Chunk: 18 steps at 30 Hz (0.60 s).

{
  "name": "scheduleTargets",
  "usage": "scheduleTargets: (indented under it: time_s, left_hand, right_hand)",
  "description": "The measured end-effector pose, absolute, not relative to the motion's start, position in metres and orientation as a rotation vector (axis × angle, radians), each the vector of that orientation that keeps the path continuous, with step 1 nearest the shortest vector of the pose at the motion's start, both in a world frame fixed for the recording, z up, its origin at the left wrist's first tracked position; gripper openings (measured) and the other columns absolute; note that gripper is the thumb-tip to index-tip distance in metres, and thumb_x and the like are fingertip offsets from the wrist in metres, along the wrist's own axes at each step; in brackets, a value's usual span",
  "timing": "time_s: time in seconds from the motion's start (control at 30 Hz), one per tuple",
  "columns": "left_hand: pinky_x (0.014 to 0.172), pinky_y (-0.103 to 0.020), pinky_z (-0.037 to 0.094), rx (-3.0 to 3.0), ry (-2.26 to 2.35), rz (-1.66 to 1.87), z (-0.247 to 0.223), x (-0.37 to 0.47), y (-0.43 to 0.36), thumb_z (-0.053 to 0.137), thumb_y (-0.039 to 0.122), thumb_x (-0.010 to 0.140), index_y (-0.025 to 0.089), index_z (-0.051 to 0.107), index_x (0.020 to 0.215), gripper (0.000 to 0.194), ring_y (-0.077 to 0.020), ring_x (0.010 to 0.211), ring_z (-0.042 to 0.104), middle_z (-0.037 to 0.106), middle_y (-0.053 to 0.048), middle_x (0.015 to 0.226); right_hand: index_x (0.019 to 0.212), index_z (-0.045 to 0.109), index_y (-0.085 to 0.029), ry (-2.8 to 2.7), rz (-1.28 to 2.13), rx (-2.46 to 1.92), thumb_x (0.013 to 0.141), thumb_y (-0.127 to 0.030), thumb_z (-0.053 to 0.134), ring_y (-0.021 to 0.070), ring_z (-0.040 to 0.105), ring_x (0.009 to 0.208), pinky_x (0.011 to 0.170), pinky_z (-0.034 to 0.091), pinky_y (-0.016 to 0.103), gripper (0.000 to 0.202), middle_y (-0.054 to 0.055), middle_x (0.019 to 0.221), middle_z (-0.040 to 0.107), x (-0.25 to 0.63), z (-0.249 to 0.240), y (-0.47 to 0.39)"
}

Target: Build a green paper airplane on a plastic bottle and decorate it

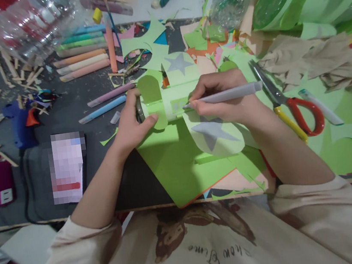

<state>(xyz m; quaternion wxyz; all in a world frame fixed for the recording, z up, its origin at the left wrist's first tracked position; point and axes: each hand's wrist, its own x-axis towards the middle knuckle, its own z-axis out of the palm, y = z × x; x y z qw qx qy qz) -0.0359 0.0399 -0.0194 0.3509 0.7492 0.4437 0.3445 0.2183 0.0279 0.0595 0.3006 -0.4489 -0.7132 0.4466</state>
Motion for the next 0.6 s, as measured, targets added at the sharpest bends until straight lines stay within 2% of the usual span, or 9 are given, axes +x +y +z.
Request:
scheduleTargets:
  time_s: [0.2, 0.37, 0.6]
  left_hand:
    - [0.116, -0.049, 0.039, 1.930, 1.121, 0.878, -0.0164, -0.0358, 0.0398, 0.053, 0.080, 0.081, 0.025, 0.049, 0.127, 0.073, -0.0316, 0.124, 0.059, 0.063, -0.010, 0.126]
    - [0.116, -0.051, 0.038, 1.964, 1.122, 0.887, -0.0180, -0.0368, 0.0402, 0.053, 0.078, 0.082, 0.025, 0.050, 0.125, 0.069, -0.0322, 0.126, 0.057, 0.064, -0.009, 0.120]
    - [0.116, -0.052, 0.037, 1.945, 1.146, 0.882, -0.0186, -0.0365, 0.0395, 0.053, 0.081, 0.080, 0.026, 0.049, 0.125, 0.071, -0.0332, 0.126, 0.056, 0.064, -0.008, 0.119]
  right_hand:
    - [0.063, 0.056, -0.026, -1.880, 1.142, -1.187, 0.078, -0.022, 0.072, 0.0188, 0.056, 0.060, 0.054, 0.042, 0.034, 0.022, 0.001, 0.064, 0.063, 0.2181, 0.0609, 0.0284]
    - [0.061, 0.055, -0.025, -1.810, 1.037, -1.106, 0.076, -0.019, 0.068, 0.0143, 0.050, 0.054, 0.050, 0.036, 0.031, 0.020, -0.002, 0.058, 0.060, 0.2157, 0.0598, 0.0279]
    - [0.062, 0.059, -0.025, -1.835, 1.083, -1.073, 0.078, -0.023, 0.068, 0.0143, 0.054, 0.055, 0.051, 0.039, 0.030, 0.018, -0.002, 0.062, 0.066, 0.2165, 0.0580, 0.0281]
